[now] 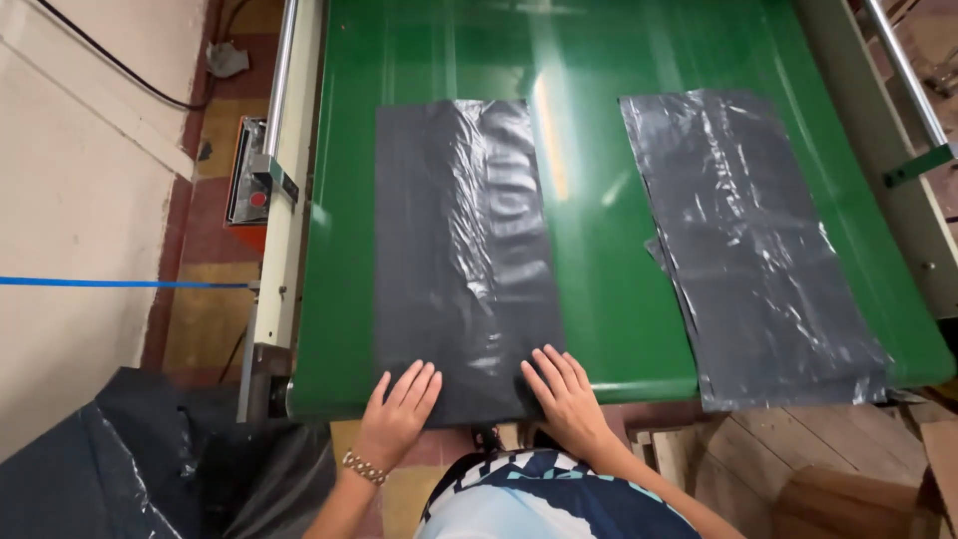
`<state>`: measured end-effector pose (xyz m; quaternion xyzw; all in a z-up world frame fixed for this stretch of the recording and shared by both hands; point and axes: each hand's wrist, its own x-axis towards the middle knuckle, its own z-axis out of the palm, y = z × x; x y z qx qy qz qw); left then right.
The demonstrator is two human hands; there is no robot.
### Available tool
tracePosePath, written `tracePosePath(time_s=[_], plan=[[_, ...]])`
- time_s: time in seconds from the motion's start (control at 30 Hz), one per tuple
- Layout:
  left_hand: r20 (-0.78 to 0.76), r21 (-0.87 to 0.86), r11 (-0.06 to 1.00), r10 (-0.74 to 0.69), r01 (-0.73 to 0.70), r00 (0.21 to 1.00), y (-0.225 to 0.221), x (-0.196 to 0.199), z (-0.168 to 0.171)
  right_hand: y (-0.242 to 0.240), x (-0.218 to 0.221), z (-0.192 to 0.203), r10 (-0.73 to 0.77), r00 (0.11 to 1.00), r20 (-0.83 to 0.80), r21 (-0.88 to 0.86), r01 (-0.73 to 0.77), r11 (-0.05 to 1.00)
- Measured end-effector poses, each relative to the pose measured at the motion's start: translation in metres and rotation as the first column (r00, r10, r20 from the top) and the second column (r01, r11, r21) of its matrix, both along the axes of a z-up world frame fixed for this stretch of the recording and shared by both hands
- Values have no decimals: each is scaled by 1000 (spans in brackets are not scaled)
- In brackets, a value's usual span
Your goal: Folding plastic bags as they come off a conveyor belt and stacking them into a plastic crate.
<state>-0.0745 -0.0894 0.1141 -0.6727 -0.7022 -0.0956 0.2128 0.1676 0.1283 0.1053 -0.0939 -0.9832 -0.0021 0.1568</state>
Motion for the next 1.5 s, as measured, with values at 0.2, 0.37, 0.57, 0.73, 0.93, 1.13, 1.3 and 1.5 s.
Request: tracePosePath(time_s=[0.2,0.37,0.57,0.73,0.93,1.13,1.3,1.5], plan=[[342,45,990,-138,130,930,-26,-22,26,24,9,16,140,990,26,-339,-124,933],[716,-38,992,114,-124,688,25,-95,58,97,-43,57,-112,993,-48,-617,59,785],[864,15,922,183,-387,468,187,-215,90,239,-183,70,-340,910,-236,-721,71,689],[763,89,867,257,-491,592,300,-302,41,340,-285,23,-481,860,-171,-742,209,637],[545,-262,842,532,-471,648,339,-334,-35,363,-319,10,-369,927,61,-483,351,802],[0,66,878,475,-474,880,324,-275,-1,371,-346,11,-335,891,305,-435,444,784],[928,-223,972,236,-80,288,311,-219,10,377,-362,-14,-363,836,411,-199,471,860],[602,-224,975,136,-3,-786,272,-236,68,276,-255,49,-32,967,-252,-169,-11,986]])
